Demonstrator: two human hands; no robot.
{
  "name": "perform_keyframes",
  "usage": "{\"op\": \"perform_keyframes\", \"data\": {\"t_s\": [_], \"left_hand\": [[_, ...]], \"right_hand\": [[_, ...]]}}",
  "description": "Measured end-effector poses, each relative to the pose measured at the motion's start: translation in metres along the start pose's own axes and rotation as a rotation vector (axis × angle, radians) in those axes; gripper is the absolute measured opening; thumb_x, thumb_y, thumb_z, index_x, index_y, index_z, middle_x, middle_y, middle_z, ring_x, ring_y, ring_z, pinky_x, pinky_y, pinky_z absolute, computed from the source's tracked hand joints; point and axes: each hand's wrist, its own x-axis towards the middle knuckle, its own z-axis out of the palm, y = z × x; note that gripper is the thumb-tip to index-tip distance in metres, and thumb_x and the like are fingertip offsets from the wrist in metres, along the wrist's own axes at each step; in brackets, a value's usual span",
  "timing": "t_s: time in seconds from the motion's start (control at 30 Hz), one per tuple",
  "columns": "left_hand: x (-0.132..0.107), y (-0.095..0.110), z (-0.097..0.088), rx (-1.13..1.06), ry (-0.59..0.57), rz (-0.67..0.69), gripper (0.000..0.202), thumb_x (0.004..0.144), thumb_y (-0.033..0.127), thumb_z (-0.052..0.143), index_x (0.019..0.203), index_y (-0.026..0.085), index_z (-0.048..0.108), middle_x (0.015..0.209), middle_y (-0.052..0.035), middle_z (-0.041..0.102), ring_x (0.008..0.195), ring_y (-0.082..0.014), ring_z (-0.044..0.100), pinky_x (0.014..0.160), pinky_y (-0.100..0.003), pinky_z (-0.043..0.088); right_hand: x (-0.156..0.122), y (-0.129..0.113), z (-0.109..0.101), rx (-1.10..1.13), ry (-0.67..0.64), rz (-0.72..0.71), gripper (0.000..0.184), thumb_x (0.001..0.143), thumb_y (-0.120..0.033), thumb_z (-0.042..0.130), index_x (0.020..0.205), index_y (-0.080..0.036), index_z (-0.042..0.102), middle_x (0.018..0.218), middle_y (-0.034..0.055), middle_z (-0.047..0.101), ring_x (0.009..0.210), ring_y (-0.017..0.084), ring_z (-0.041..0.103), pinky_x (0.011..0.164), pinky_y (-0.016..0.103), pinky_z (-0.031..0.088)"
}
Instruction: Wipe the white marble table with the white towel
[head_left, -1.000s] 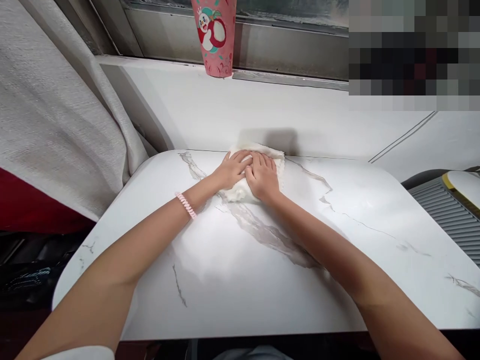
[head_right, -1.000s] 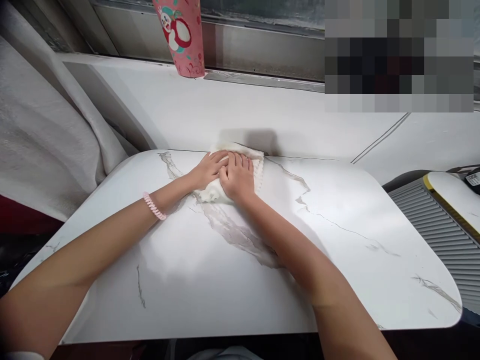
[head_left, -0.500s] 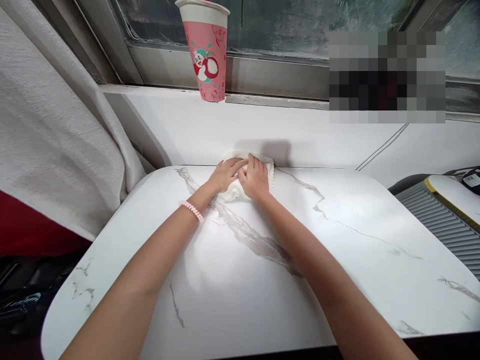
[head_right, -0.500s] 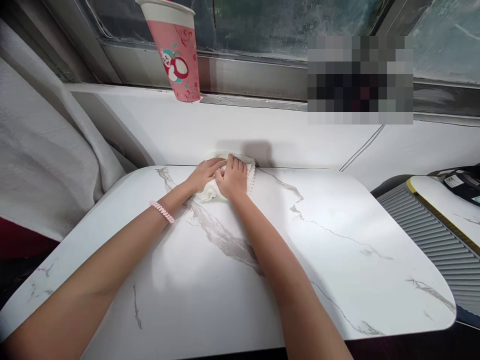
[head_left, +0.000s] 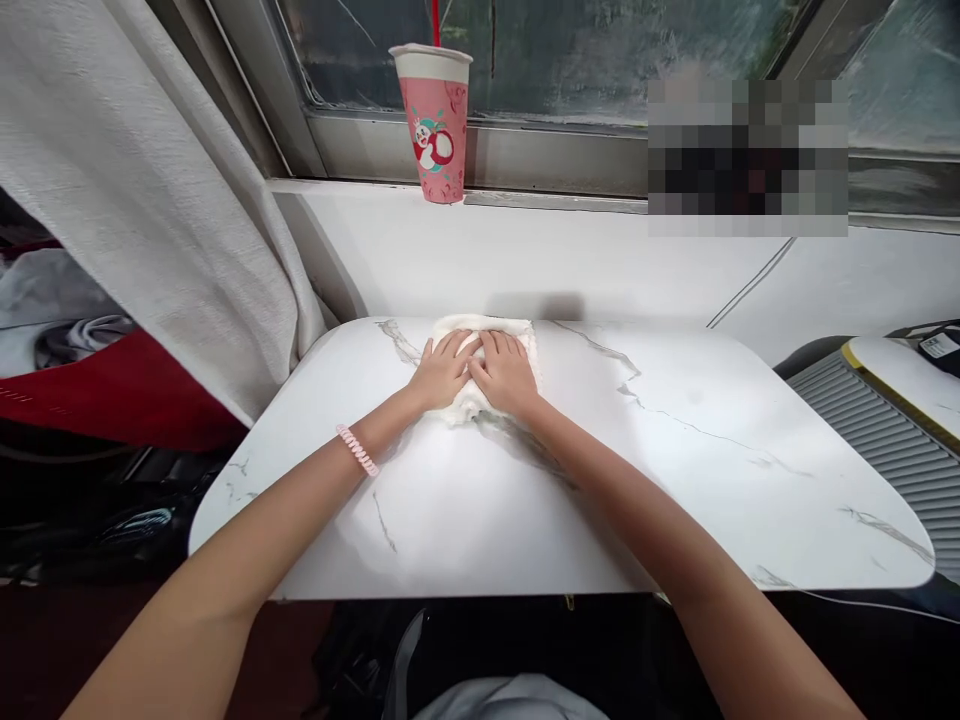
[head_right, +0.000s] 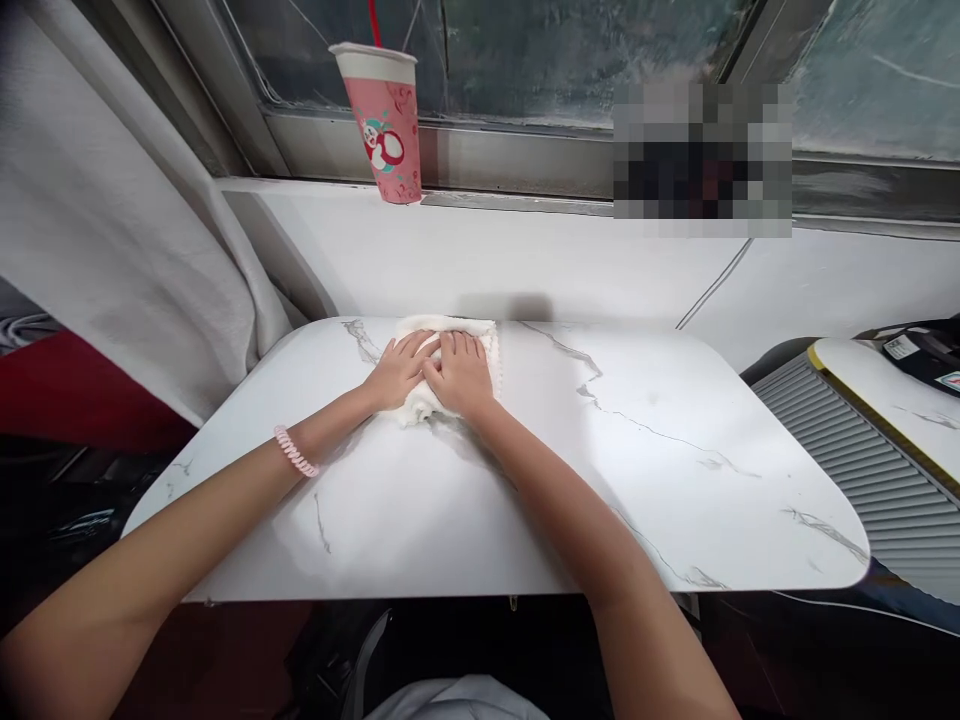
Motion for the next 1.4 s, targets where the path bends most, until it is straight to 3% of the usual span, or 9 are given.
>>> {"op": "perform_keyframes", "data": {"t_s": [0.2, 0.47, 0.63, 0.77, 0.87, 1.0, 1.17, 1.4], "left_hand": [[-0.052, 0.019, -0.003, 0.014, -0.044, -0.002, 0.055, 0.098, 0.037, 0.026, 0.151, 0.019, 0.028, 0.158, -0.0134, 0.027, 0.148, -0.0276, 0.018, 0.116, -0.060, 0.012], [-0.135, 0.049, -0.010, 0.046, -0.065, 0.057, 0.056, 0.098, 0.033, 0.029, 0.151, 0.018, 0.028, 0.159, -0.0163, 0.025, 0.149, -0.0303, 0.015, 0.116, -0.062, 0.014], [-0.184, 0.053, -0.011, 0.051, 0.003, -0.035, 0.057, 0.099, 0.030, 0.024, 0.156, 0.024, 0.014, 0.159, -0.0139, 0.025, 0.149, -0.0299, 0.016, 0.115, -0.063, 0.016], [-0.202, 0.042, -0.013, 0.054, 0.039, -0.090, 0.057, 0.101, 0.034, 0.022, 0.156, 0.028, 0.009, 0.160, -0.0111, 0.024, 0.148, -0.0298, 0.018, 0.115, -0.062, 0.017], [-0.198, 0.021, -0.018, 0.053, -0.002, -0.111, 0.057, 0.100, 0.038, 0.022, 0.156, 0.029, 0.013, 0.160, -0.0103, 0.025, 0.147, -0.0301, 0.019, 0.115, -0.061, 0.018], [-0.173, -0.018, -0.025, 0.019, -0.036, -0.101, 0.058, 0.098, 0.044, 0.024, 0.154, 0.028, 0.021, 0.158, -0.0109, 0.028, 0.147, -0.0300, 0.021, 0.116, -0.060, 0.015], [-0.122, -0.060, -0.033, -0.036, -0.056, -0.081, 0.059, 0.097, 0.047, 0.023, 0.150, 0.022, 0.031, 0.156, -0.0124, 0.030, 0.145, -0.0277, 0.023, 0.117, -0.055, 0.013], [-0.048, -0.103, -0.034, -0.020, -0.061, -0.029, 0.056, 0.096, 0.044, 0.028, 0.146, 0.020, 0.037, 0.156, -0.0117, 0.032, 0.144, -0.0272, 0.024, 0.118, -0.052, 0.014]], "right_hand": [[-0.048, -0.028, -0.006, 0.039, 0.010, 0.012, 0.053, 0.095, -0.031, 0.038, 0.140, -0.004, 0.044, 0.143, 0.0186, 0.048, 0.137, 0.028, 0.036, 0.117, 0.047, 0.022], [-0.125, -0.069, -0.028, 0.030, -0.053, -0.091, 0.052, 0.099, -0.034, 0.031, 0.142, -0.006, 0.042, 0.148, 0.0216, 0.041, 0.142, 0.032, 0.030, 0.116, 0.056, 0.021], [-0.141, -0.097, -0.030, 0.116, -0.102, -0.168, 0.051, 0.099, -0.036, 0.034, 0.141, -0.009, 0.045, 0.144, 0.0203, 0.046, 0.139, 0.030, 0.033, 0.118, 0.055, 0.021], [-0.137, -0.112, -0.024, 0.163, -0.112, -0.218, 0.051, 0.099, -0.037, 0.036, 0.141, -0.011, 0.045, 0.142, 0.0197, 0.046, 0.138, 0.030, 0.034, 0.117, 0.055, 0.021], [-0.124, -0.119, -0.014, 0.181, -0.111, -0.206, 0.051, 0.099, -0.035, 0.035, 0.143, -0.010, 0.043, 0.142, 0.0205, 0.045, 0.137, 0.030, 0.034, 0.117, 0.053, 0.020], [-0.094, -0.124, 0.003, 0.182, -0.106, -0.150, 0.051, 0.099, -0.033, 0.036, 0.143, -0.009, 0.042, 0.144, 0.0220, 0.043, 0.136, 0.031, 0.035, 0.116, 0.053, 0.022], [-0.043, -0.120, 0.026, 0.181, -0.054, -0.090, 0.049, 0.099, -0.029, 0.035, 0.143, -0.008, 0.042, 0.140, 0.0216, 0.047, 0.136, 0.030, 0.035, 0.115, 0.054, 0.022], [0.023, -0.100, 0.049, 0.148, -0.017, -0.010, 0.048, 0.099, -0.026, 0.035, 0.143, -0.009, 0.044, 0.142, 0.0202, 0.047, 0.135, 0.030, 0.037, 0.116, 0.050, 0.020]]}}
